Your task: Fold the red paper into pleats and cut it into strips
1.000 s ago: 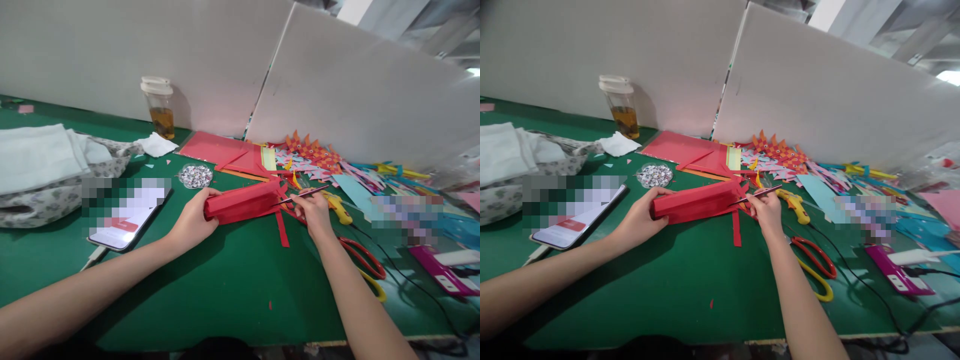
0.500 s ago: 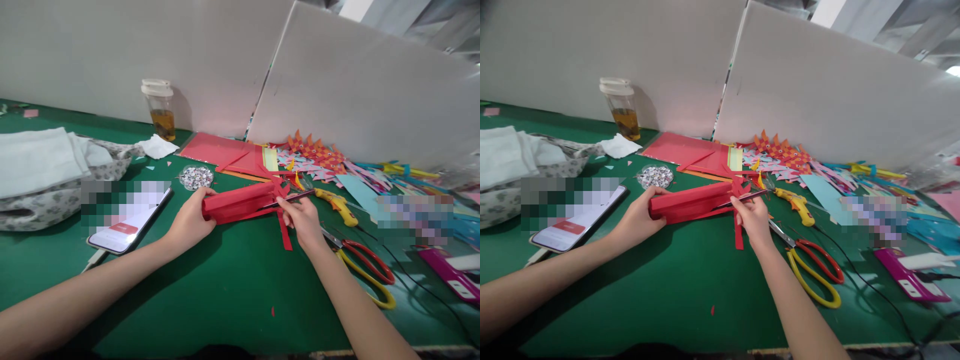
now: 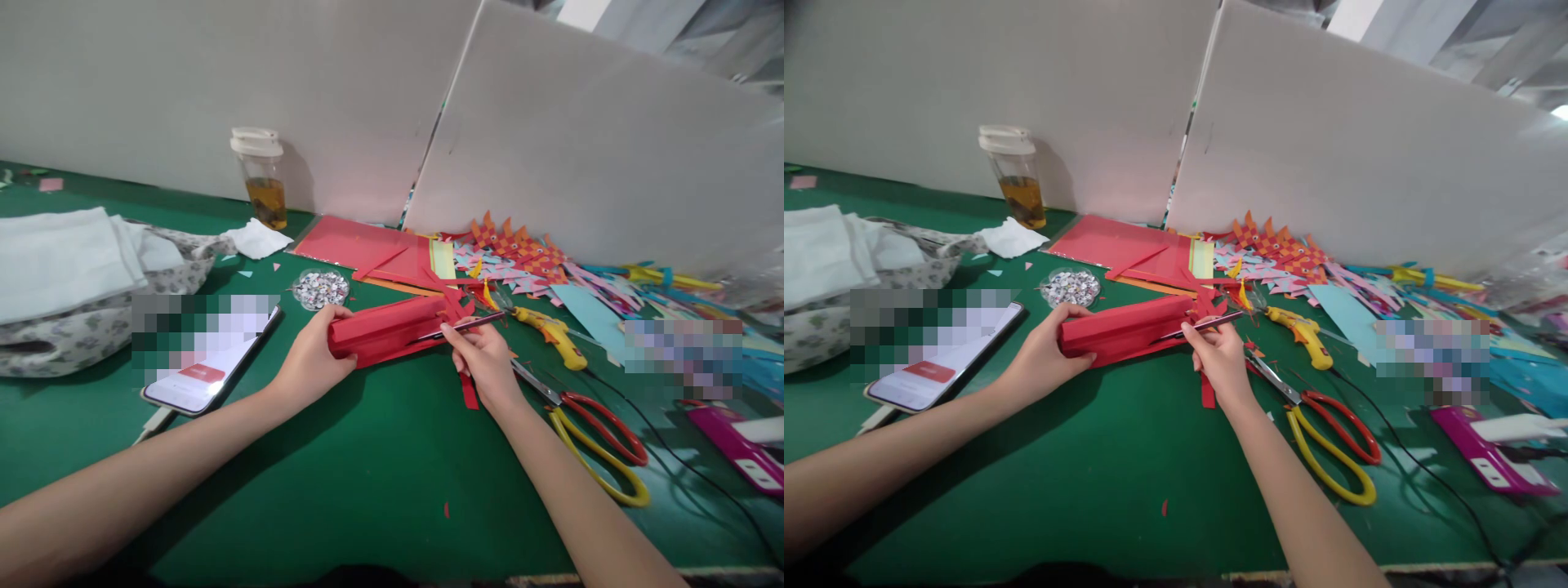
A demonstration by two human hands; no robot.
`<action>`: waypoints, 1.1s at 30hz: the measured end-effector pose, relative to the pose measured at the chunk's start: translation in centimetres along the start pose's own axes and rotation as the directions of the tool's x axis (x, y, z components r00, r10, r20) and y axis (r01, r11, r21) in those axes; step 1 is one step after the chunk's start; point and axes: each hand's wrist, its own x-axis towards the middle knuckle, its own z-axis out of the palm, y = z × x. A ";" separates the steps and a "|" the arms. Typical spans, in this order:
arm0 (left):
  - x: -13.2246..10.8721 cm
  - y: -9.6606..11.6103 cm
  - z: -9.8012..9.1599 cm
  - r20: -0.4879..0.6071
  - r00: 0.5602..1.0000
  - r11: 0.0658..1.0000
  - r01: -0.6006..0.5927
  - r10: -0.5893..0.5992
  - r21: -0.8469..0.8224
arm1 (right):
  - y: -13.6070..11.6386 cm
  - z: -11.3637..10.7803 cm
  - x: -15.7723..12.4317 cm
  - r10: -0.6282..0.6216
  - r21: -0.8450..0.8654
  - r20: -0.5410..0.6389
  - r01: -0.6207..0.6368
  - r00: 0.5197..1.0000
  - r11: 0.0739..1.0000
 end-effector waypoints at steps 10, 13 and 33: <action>-0.4 0.2 0.3 0.031 0.999 0.995 -0.032 0.035 -0.097 | 0.2 0.2 -0.2 -0.037 0.025 0.036 0.036 0.999 0.999; -0.4 0.4 0.3 0.028 0.999 0.994 -0.033 0.036 -0.109 | 0.0 0.5 -0.5 -0.062 0.030 0.074 0.059 0.995 0.998; -0.5 0.7 0.4 0.020 0.999 0.995 -0.037 0.039 -0.090 | -0.2 1.0 -0.9 -0.064 0.042 0.122 0.059 0.991 0.997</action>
